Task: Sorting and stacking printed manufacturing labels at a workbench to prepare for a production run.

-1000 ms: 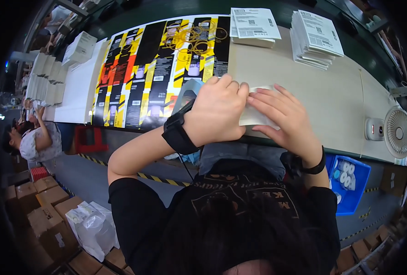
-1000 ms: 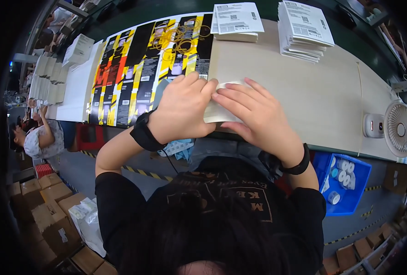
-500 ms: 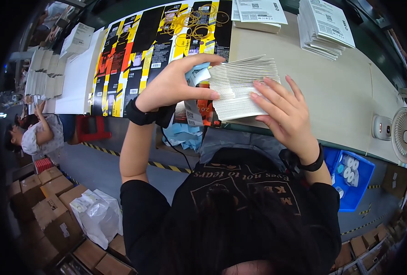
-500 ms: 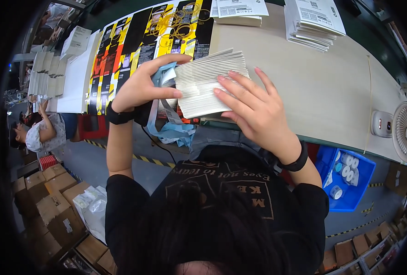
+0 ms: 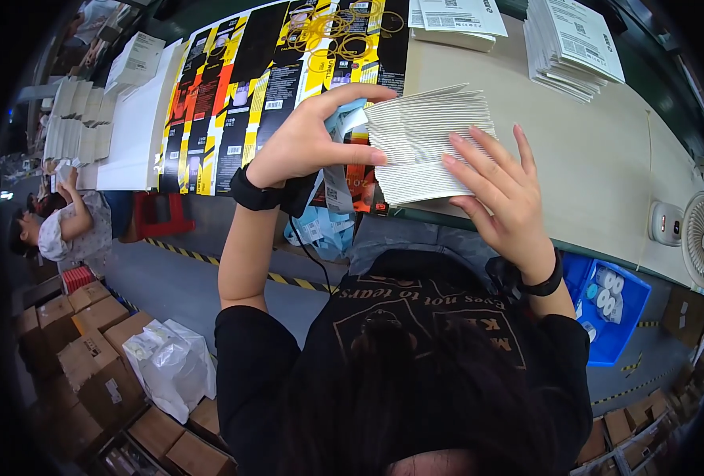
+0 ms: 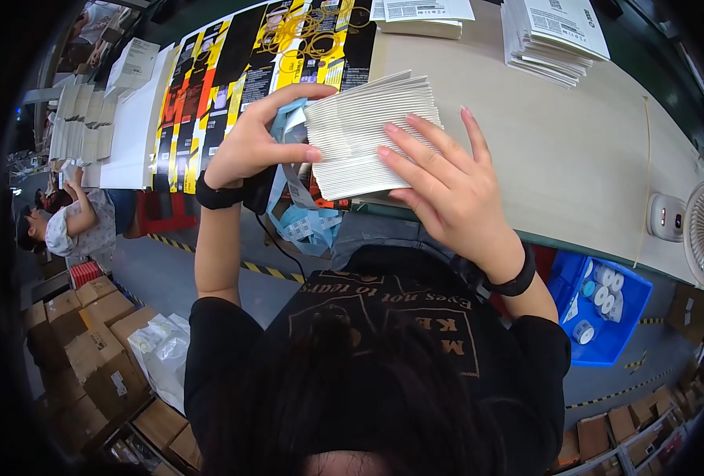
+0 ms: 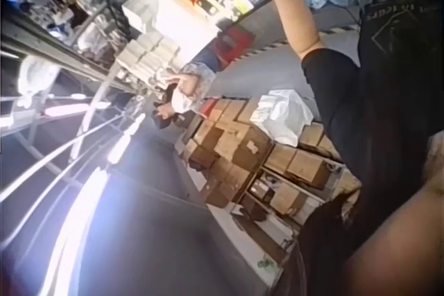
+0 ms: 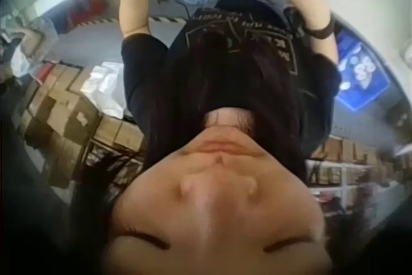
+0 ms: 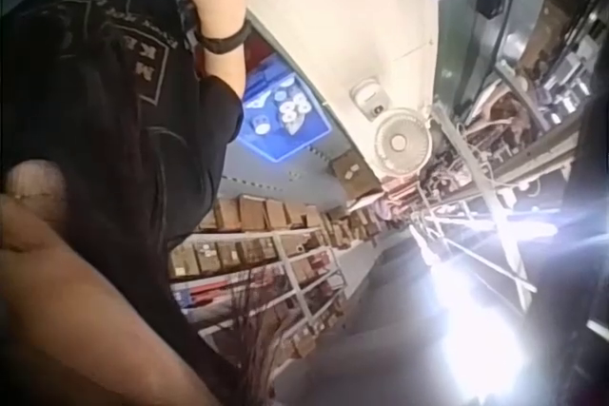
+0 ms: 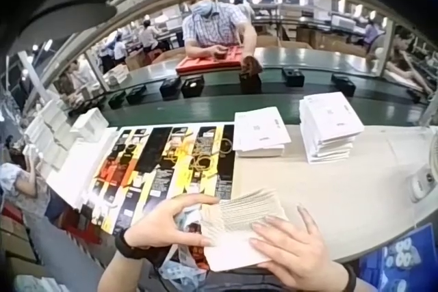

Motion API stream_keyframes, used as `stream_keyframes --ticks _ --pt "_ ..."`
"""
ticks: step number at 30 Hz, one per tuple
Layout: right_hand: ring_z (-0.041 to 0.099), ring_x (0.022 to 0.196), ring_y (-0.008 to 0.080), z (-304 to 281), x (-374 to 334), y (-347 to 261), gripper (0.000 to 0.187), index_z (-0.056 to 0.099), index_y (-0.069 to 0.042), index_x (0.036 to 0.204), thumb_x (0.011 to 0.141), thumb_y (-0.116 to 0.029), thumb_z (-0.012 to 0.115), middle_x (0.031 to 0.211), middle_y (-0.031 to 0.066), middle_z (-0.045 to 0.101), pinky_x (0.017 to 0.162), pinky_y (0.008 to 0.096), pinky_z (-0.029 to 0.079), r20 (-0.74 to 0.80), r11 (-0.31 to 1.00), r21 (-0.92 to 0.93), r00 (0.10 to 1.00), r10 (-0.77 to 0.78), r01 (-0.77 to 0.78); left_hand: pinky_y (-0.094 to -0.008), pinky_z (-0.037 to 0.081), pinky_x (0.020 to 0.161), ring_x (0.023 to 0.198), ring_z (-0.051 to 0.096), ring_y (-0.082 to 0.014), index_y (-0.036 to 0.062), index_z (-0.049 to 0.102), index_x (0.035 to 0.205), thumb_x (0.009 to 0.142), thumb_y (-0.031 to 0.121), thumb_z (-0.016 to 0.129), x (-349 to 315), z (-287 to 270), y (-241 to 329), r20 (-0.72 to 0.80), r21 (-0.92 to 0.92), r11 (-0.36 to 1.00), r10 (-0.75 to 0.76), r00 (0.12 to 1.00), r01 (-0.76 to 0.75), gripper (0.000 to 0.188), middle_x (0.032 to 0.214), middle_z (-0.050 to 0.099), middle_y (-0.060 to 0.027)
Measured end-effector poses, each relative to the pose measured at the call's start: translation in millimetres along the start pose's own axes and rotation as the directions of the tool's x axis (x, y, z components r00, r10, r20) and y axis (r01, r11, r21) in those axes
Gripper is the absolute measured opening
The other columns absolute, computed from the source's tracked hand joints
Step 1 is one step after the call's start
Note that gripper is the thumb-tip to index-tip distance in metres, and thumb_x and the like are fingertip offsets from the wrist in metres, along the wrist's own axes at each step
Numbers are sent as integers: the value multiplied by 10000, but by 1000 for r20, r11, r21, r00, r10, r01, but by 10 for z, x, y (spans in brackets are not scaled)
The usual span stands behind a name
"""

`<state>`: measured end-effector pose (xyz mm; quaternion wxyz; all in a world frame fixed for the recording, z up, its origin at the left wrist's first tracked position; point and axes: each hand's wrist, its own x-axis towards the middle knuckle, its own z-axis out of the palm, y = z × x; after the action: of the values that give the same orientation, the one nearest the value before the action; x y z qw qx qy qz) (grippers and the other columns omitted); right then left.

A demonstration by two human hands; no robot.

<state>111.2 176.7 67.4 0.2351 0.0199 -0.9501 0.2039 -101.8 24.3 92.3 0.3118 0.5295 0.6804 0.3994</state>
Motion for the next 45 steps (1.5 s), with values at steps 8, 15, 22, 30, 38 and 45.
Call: stream_keyframes --ticks 8,15,22,30,38,45 --pt "457 1182 281 4 -28 -13 406 587 -119 1139 744 -198 640 1221 67 544 1055 514 178 10 1000 0 1000 3 -3 -298 387 927 1068 526 -208 34 545 1151 662 240 775 -16 34 -74 -40 -28 998 53 998 -54 578 1143 570 -101" --pt "444 1193 292 9 -38 -21 408 585 -116 1143 747 -198 637 1224 68 540 1054 523 173 6 1000 -15 1000 7 -6 -303 386 929 1067 527 -211 40 546 1153 670 251 768 -16 27 -99 -58 -58 997 52 997 -55 572 1138 572 -104" --pt "437 1201 294 3 -97 -51 398 588 -111 1136 748 -187 635 1218 82 542 1055 532 164 0 1000 13 1000 -4 4 -305 393 924 1054 536 -221 45 551 1148 684 265 742 3 13 -152 -83 19 995 100 992 -98 547 1119 578 -116" --pt "502 1130 301 -49 -272 -145 379 591 -63 1118 757 -180 598 1149 95 581 1055 528 178 73 999 38 997 -34 32 -283 399 911 1043 527 -168 20 518 1177 708 219 702 -6 14 -125 -67 66 996 67 996 -62 542 1150 561 -101" --pt "570 989 300 -46 -374 -193 397 592 -7 1082 736 -202 614 1063 129 603 946 457 381 75 992 111 995 -68 60 -320 419 872 994 554 -245 46 556 1139 703 243 707 -11 68 -179 -158 102 984 162 974 -147 502 1088 588 -120" --pt "573 957 308 -37 -237 -59 462 584 8 1066 662 -184 701 1038 156 602 835 392 450 34 951 307 998 -45 32 -316 404 900 1034 541 -237 31 524 1168 708 230 685 -34 63 -174 -120 199 961 217 969 -191 526 1132 569 -126"
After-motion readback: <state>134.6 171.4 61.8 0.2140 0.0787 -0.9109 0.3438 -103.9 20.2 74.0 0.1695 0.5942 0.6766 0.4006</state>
